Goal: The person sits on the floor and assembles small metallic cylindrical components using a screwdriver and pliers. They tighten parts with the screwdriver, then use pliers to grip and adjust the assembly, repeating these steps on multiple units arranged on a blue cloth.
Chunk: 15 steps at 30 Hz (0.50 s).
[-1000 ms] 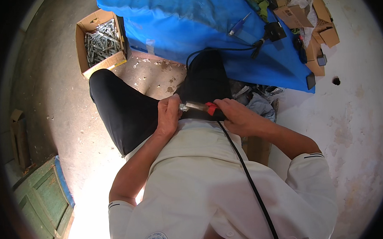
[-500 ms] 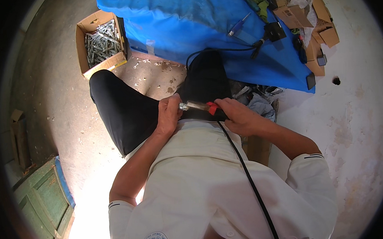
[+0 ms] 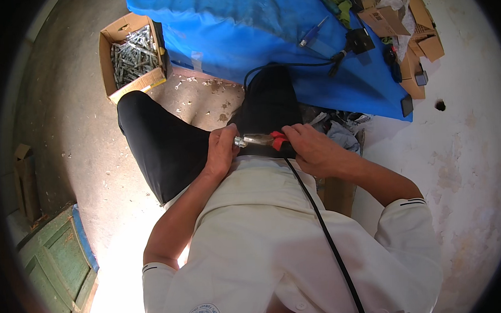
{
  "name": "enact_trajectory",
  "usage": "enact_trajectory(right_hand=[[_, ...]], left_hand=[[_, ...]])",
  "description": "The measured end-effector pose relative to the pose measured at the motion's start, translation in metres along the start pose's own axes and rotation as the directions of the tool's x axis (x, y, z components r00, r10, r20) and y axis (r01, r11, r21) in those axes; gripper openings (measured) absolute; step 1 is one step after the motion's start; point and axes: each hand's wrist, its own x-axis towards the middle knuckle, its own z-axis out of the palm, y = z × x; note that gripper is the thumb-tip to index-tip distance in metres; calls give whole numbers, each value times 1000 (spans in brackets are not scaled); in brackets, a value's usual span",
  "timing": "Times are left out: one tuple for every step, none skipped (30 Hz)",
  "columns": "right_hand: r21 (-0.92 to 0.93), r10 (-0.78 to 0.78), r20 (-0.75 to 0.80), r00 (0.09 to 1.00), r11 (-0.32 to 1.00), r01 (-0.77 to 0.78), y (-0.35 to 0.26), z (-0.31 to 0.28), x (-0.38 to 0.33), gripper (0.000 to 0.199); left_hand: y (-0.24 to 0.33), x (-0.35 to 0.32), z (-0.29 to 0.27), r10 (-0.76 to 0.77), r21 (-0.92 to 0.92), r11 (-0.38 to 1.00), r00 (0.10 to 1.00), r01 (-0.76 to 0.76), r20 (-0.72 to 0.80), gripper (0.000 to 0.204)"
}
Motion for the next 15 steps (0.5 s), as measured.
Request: enact_trajectory(right_hand=[[5, -9, 4, 1000, 1000, 9, 1, -1, 0, 42], [10, -19, 8, 1000, 1000, 19, 2, -2, 0, 39], [16, -28, 12, 1000, 999, 28, 3, -3, 1, 36], [181, 35, 141, 989, 982, -60, 3, -7, 4, 40], [328, 74, 277, 958, 930, -166, 3, -14, 7, 43], [448, 87, 412, 907, 847, -285, 2, -18, 9, 47], [545, 60, 451, 891, 772, -327, 1, -19, 8, 45], [629, 27, 485, 874, 683, -370, 1, -19, 5, 44], [700, -10, 514, 858, 583, -413, 1, -19, 4, 43], [702, -12, 528, 849, 570, -428, -1, -20, 5, 35], [703, -14, 541, 841, 557, -443, -2, -22, 6, 27], [703, -17, 555, 832, 544, -458, -3, -22, 8, 20], [700, -16, 568, 823, 535, -473, -2, -23, 9, 20], [696, -15, 582, 813, 526, -488, -1, -24, 11, 21], [692, -15, 595, 803, 518, -503, 1, -25, 13, 21]], left_hand=[[0, 0, 0, -1, 6, 1000, 1000, 1, 3, 35], [1, 0, 0, -20, -21, 1000, 1000, 20, -4, 36], [3, 0, 0, -39, -48, 998, 999, 38, -10, 36], [4, 0, 0, -57, -76, 996, 998, 55, -17, 36], [4, 1, -1, -81, -141, 987, 997, 78, -12, 37], [3, 2, -3, -105, -206, 973, 994, 101, -6, 37], [3, 4, -5, -129, -271, 955, 992, 125, 3, 37], [2, 5, -5, -142, -289, 947, 990, 137, 2, 37], [2, 6, -6, -155, -308, 940, 988, 147, 1, 37], [2, 6, -6, -165, -326, 932, 986, 156, 0, 37], [2, 5, -5, -165, -323, 933, 986, 156, -1, 37], [2, 4, -4, -164, -321, 934, 986, 155, -2, 37], [3, 4, -4, -163, -317, 936, 987, 154, -3, 37], [4, 4, -4, -160, -320, 935, 987, 151, 0, 36], [5, 4, -4, -156, -322, 935, 988, 149, 2, 36]])
